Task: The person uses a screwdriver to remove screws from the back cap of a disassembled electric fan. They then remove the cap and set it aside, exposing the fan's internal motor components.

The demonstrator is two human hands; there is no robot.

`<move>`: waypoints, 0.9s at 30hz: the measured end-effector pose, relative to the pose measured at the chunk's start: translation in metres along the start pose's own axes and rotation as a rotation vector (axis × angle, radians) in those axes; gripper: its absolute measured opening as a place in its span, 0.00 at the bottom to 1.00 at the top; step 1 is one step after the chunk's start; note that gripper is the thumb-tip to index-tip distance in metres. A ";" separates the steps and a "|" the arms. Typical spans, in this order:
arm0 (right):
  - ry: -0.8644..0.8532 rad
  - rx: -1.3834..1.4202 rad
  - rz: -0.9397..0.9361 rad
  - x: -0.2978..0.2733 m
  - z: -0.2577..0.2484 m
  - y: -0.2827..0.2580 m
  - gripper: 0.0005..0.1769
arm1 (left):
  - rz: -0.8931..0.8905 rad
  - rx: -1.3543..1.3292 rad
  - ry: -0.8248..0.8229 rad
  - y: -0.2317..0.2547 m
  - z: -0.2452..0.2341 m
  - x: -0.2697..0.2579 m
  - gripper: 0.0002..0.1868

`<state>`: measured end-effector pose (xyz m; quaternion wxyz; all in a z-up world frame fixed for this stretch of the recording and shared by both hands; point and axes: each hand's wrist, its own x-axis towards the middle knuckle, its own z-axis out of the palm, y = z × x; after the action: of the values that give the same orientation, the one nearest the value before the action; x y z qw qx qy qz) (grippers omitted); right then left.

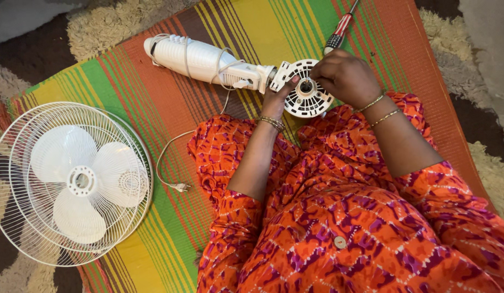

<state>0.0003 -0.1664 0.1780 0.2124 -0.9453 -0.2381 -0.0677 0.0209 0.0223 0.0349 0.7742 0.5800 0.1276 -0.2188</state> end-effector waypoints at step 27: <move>-0.050 -0.057 0.057 0.007 0.006 0.003 0.03 | 0.087 -0.159 -0.042 -0.010 -0.001 0.004 0.34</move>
<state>0.0079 -0.1636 0.1730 0.1811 -0.9588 -0.2144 -0.0447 0.0199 0.0198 0.0242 0.8292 0.5169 0.1027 -0.1862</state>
